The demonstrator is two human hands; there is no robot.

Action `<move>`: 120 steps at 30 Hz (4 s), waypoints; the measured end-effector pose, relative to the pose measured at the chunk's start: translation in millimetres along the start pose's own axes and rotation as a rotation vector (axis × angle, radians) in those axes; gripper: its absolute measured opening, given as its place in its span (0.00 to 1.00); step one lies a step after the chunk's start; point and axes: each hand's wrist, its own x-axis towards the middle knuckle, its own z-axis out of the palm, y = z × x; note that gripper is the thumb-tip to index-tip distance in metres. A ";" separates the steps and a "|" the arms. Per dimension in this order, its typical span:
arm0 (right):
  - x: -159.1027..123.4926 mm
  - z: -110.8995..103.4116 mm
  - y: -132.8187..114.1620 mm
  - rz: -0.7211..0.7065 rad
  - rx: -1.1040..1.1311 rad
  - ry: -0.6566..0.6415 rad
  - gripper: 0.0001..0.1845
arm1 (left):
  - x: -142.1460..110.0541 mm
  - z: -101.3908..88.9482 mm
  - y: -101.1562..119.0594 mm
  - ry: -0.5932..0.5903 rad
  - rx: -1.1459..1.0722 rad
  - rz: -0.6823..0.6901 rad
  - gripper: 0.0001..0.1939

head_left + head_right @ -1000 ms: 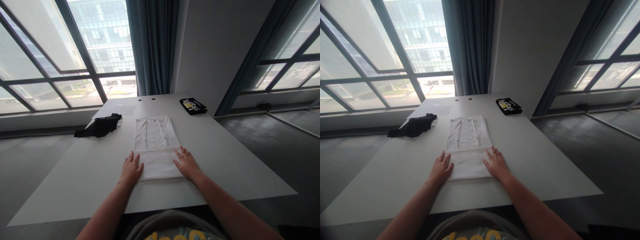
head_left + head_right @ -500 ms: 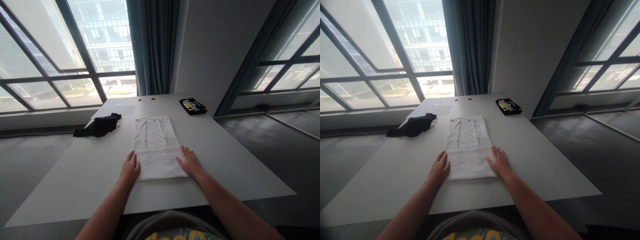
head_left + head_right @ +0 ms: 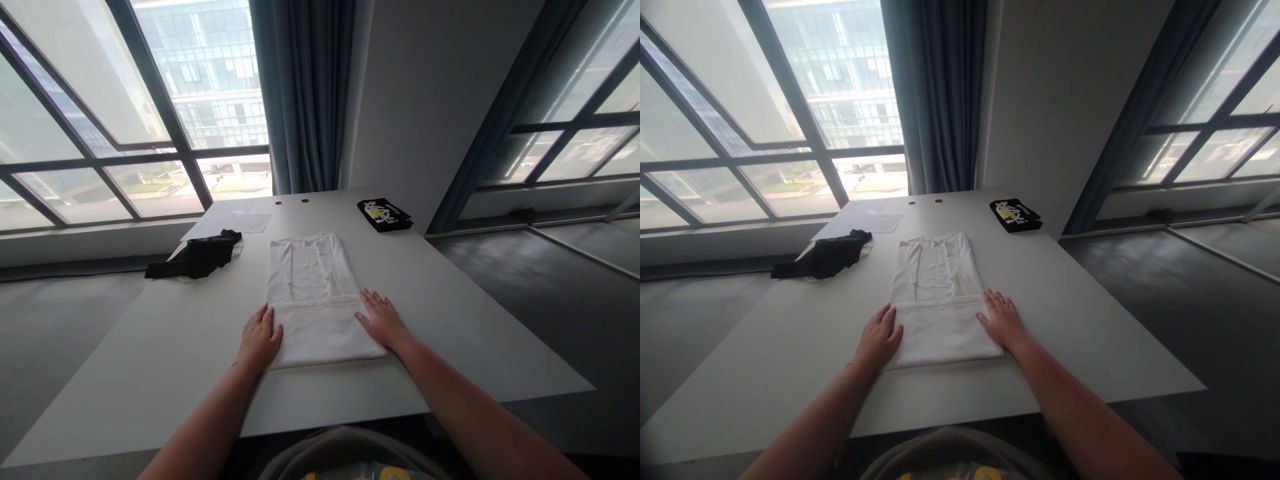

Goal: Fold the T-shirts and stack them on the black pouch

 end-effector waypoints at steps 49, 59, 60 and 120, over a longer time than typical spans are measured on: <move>327.3 -13.5 51.6 -0.156 0.383 0.041 0.28 | 328.2 40.7 -82.7 -0.150 -0.160 -0.020 0.29; 293.9 -24.8 33.6 -0.096 0.856 0.280 0.27 | 314.1 38.4 -84.3 0.030 -0.695 0.033 0.36; 289.8 -25.4 28.7 -0.092 0.900 0.292 0.27 | 311.2 38.5 -81.8 0.054 -0.744 0.035 0.37; 96.0 -57.3 -11.9 -0.372 -0.047 0.169 0.18 | 123.2 -45.7 -29.8 -0.017 0.129 0.444 0.28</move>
